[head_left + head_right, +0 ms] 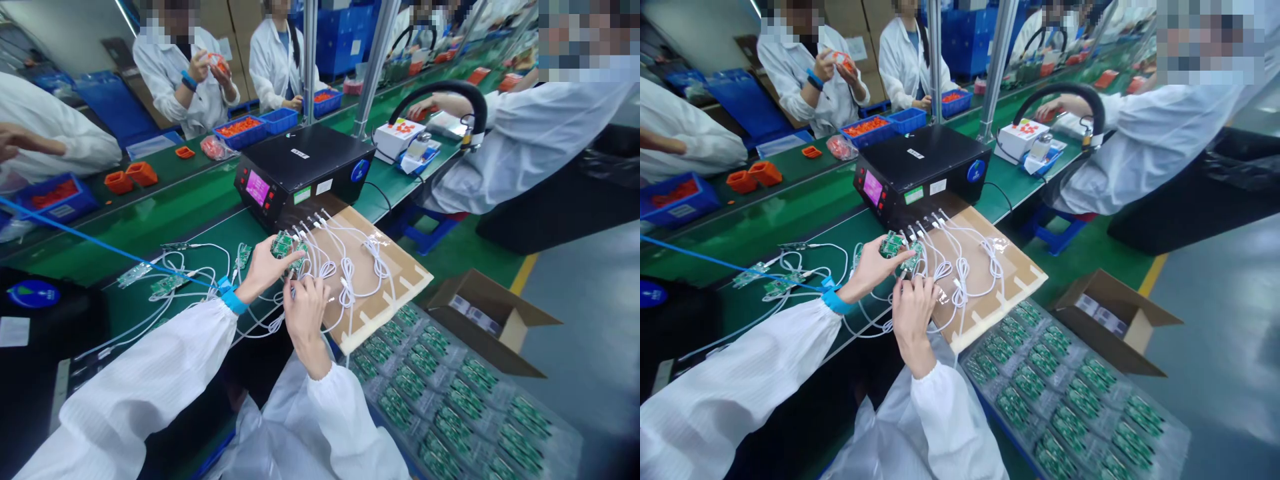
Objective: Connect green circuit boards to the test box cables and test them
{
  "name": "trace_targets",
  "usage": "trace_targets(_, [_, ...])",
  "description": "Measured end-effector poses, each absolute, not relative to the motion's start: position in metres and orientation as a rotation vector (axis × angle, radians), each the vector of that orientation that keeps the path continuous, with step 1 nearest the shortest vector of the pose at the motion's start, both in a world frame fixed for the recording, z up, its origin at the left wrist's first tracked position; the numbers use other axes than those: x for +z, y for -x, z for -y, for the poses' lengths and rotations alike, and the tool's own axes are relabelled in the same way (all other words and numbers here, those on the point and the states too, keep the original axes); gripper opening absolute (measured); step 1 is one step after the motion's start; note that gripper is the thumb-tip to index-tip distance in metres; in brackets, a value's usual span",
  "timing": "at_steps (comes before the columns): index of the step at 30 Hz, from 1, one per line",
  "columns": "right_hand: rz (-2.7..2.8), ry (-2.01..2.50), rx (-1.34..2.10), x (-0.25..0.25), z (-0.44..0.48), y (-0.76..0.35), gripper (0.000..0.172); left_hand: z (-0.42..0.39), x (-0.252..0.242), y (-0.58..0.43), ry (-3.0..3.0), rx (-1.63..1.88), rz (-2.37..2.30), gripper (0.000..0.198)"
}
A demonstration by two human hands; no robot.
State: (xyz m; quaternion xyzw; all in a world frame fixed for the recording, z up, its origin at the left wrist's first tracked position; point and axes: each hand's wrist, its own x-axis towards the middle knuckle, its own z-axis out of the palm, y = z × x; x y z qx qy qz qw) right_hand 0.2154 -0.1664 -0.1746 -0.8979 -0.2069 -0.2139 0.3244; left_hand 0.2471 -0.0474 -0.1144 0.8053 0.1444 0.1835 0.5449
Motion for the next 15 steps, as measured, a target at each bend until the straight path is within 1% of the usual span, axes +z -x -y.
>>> trace_targets(3, [0.547,2.362,-0.557,-0.175,0.163,-0.216,0.031,0.050,-0.107,-0.242,-1.790,0.342,-0.421,0.039])
trace_targets(6, [0.580,2.369,-0.530,-0.174,0.169,-0.216,0.029,0.052,-0.100,-0.239,-1.631,0.194,-0.510,0.034])
trace_targets(11, [0.771,2.245,-0.479,-0.175,0.215,-0.206,0.019,0.050,-0.098,-0.238,-1.234,0.130,-0.623,0.015])
trace_targets(12, [0.800,2.224,-0.462,-0.176,0.227,-0.203,0.021,0.049,-0.098,-0.238,-1.171,0.109,-0.646,0.012])
trace_targets(15, [0.826,2.204,-0.421,-0.179,0.256,-0.192,0.042,0.051,-0.094,-0.237,-1.078,0.070,-0.665,0.009])
